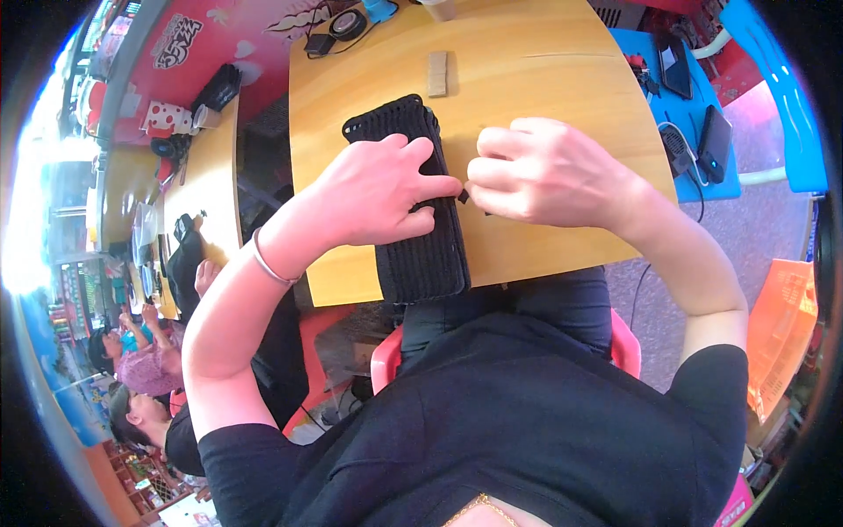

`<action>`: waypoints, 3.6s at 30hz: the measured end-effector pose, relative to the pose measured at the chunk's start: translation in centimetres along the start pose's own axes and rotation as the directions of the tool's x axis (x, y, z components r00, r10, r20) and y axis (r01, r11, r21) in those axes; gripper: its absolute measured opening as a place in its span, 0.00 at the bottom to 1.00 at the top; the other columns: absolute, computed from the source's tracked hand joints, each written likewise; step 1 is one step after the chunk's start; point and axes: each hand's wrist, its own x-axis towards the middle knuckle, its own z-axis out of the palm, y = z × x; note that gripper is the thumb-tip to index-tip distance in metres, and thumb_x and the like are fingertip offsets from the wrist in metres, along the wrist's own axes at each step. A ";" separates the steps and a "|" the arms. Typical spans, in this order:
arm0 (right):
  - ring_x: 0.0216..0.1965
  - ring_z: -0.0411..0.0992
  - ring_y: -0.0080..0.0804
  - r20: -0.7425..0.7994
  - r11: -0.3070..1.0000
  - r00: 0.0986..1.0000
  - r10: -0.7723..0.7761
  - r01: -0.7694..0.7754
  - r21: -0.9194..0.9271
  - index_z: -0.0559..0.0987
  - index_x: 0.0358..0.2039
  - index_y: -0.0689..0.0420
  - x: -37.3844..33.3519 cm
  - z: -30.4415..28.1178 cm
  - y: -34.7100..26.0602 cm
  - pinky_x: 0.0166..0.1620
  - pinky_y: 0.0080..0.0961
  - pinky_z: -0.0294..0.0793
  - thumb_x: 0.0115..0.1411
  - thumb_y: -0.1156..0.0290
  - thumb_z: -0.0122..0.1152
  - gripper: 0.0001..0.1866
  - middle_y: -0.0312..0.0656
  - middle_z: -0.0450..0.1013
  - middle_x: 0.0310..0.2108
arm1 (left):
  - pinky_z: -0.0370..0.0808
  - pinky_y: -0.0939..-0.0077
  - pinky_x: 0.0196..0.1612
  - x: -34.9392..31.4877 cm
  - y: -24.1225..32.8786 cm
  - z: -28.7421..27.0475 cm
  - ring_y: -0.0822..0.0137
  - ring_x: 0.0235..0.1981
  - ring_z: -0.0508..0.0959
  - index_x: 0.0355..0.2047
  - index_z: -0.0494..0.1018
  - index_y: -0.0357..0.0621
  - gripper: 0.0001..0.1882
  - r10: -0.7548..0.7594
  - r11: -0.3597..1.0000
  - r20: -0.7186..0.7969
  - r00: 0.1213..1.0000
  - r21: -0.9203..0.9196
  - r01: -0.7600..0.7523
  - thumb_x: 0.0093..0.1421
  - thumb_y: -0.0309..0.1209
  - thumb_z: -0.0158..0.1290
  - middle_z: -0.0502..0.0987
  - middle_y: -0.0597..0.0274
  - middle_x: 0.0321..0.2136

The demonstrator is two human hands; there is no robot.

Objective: Bundling a stack of folded black fabric items with a strap.

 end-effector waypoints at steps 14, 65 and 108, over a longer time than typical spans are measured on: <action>0.29 0.69 0.25 -0.093 0.998 0.994 -0.050 0.052 0.018 0.72 0.17 0.51 1.9 0.2 0.2 0.28 0.22 0.70 0.41 0.69 0.56 0.03 0.31 0.66 0.25 | 0.72 0.67 0.28 -0.9 -0.2 0.8 0.60 0.29 0.71 0.38 0.73 0.53 0.16 -0.019 1.000 -0.050 0.999 -0.009 0.019 0.49 0.40 0.50 0.68 0.57 0.28; 0.44 0.71 0.34 0.270 0.167 0.762 0.589 -0.442 0.881 0.68 0.47 0.63 6.6 5.0 -1.0 0.48 0.28 0.71 0.60 0.79 0.40 0.15 0.48 0.70 0.41 | 0.72 0.72 0.41 -4.6 -2.0 5.5 0.63 0.36 0.76 0.31 0.79 0.44 0.09 -0.187 0.664 -0.490 0.851 -0.702 -0.258 0.48 0.22 0.59 0.76 0.63 0.31; 0.46 0.69 0.37 0.432 0.553 0.798 0.421 -0.603 0.575 0.76 0.25 0.58 8.7 4.6 -1.5 0.45 0.27 0.69 0.47 0.76 0.63 0.04 0.43 0.68 0.44 | 0.75 0.79 0.34 -10.7 -5.2 16.6 0.70 0.30 0.77 0.26 0.76 0.35 0.03 -0.438 -0.218 -0.437 0.785 -0.796 -0.565 0.50 0.18 0.58 0.75 0.58 0.28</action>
